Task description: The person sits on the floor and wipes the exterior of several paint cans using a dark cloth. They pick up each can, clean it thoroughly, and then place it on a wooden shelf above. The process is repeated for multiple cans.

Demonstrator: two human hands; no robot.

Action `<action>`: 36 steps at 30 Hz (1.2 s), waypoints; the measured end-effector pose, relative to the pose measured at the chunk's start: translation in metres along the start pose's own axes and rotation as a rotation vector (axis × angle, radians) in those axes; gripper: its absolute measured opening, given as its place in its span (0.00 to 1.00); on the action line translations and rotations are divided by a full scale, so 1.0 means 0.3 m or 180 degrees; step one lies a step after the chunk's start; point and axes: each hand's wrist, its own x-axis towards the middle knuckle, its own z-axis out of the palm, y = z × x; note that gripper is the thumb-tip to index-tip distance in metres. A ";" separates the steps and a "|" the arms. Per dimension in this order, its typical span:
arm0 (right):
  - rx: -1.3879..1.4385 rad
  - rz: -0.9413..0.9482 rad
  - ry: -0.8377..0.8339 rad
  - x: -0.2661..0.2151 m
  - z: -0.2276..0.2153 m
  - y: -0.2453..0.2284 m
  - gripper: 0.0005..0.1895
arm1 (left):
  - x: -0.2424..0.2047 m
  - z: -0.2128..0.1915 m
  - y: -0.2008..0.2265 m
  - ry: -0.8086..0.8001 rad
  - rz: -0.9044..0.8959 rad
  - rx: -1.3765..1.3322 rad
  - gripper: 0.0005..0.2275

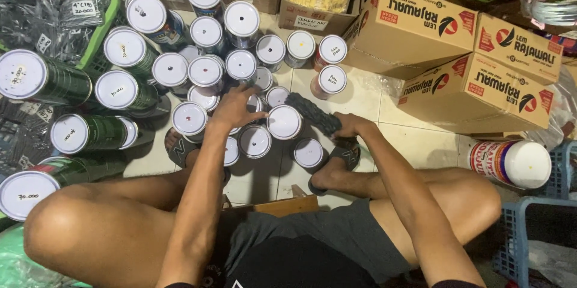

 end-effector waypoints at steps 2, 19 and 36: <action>-0.0093 0.0125 -0.0214 0.127 0.071 0.071 0.42 | 0.021 0.024 -0.012 -0.0021 0.0046 0.0087 0.28; 0.0910 0.1353 -0.0813 -0.276 -0.117 -0.172 0.50 | 0.865 0.223 0.084 -0.0455 -0.0076 0.0581 0.51; 0.0229 0.1069 0.0230 -0.089 -0.237 0.171 0.29 | 0.632 -0.013 0.166 0.1500 0.1358 -0.2479 0.48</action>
